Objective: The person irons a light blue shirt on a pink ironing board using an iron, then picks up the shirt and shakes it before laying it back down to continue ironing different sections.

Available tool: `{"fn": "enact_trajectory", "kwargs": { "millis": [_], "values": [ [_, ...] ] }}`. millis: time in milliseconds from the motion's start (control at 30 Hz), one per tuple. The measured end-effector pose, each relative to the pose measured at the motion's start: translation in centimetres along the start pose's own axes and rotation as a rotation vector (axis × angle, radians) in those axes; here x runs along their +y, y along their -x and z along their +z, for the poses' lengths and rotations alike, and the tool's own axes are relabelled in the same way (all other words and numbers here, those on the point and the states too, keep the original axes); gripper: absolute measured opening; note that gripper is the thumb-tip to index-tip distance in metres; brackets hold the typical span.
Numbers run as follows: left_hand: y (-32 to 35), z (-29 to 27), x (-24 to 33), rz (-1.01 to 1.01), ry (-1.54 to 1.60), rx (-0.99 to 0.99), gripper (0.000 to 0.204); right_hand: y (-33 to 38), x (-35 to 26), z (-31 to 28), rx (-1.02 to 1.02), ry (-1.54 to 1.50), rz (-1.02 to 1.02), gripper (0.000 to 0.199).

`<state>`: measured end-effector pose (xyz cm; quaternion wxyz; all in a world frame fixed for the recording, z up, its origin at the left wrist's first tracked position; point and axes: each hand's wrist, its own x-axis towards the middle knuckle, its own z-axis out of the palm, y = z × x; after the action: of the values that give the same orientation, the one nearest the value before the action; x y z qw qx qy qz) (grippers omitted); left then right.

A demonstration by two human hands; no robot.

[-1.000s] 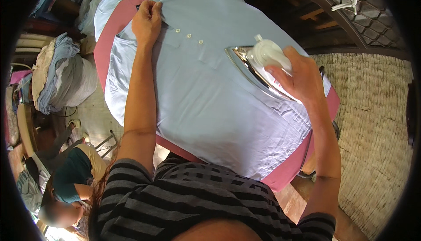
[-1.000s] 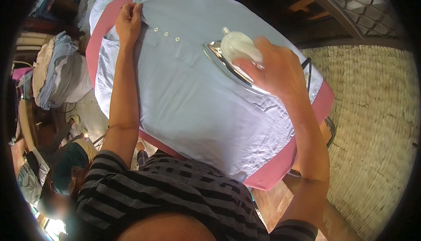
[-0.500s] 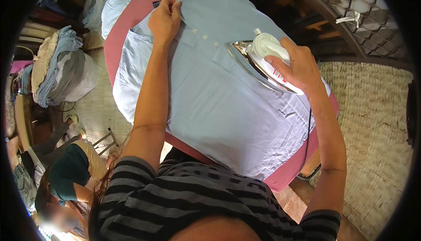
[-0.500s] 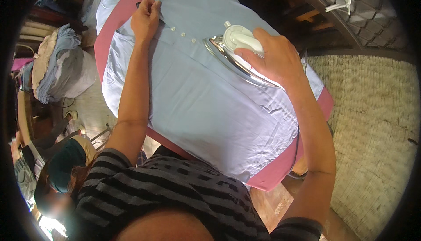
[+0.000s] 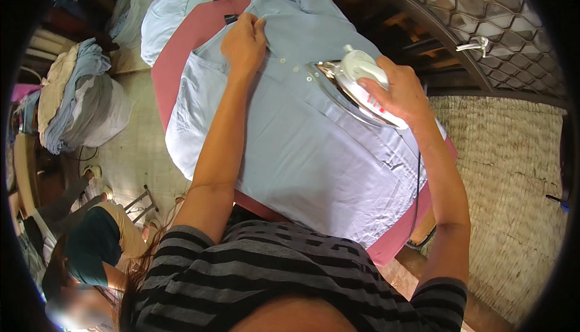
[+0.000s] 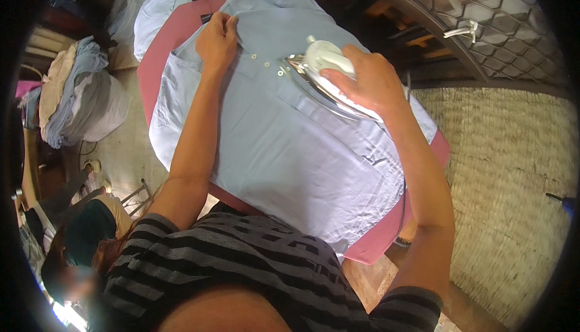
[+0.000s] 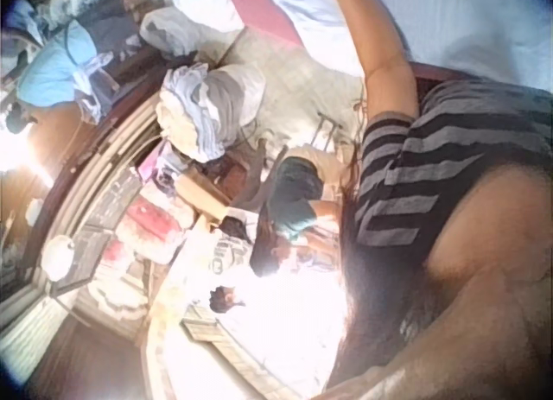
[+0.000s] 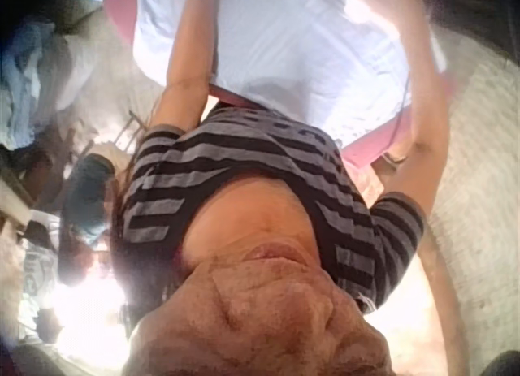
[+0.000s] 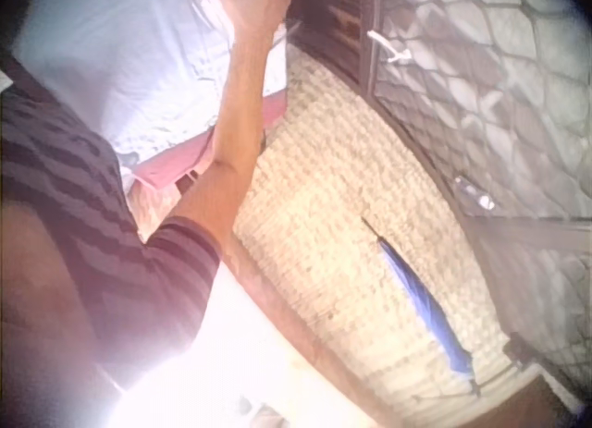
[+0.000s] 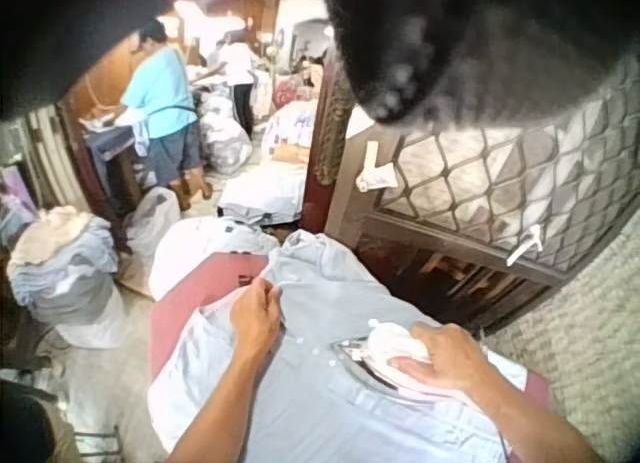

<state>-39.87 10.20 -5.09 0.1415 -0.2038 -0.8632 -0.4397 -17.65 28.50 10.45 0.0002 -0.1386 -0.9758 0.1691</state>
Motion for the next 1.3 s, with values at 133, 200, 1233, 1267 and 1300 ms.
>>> {"fn": "enact_trajectory", "kwargs": {
  "millis": [133, 200, 1233, 1267, 1300],
  "values": [
    [0.0, 0.4, -0.1, 0.022, -0.008, 0.015, 0.026, -2.7, -1.7, 0.3, 0.023, 0.027, 0.007, 0.054],
    [-0.1, 0.3, -0.2, 0.013, -0.029, -0.027, 0.027, -3.0, -1.8, 0.3, 0.009, 0.026, 0.035, 0.057],
    [-1.0, -0.9, -0.5, 0.197, 0.008, -0.084, 0.021, 5.0, -1.4, -0.2, -0.140, -0.169, 0.150, 0.047],
    [-1.0, -1.1, -0.3, 0.173, 0.017, -0.118, 0.023, 4.9, -1.7, -0.1, -0.144, -0.158, 0.154, 0.047],
    [-0.9, -1.1, -0.2, 0.149, 0.025, -0.153, 0.025, 4.8, -1.9, -0.1, -0.146, -0.147, 0.159, 0.047]
  ]
}}
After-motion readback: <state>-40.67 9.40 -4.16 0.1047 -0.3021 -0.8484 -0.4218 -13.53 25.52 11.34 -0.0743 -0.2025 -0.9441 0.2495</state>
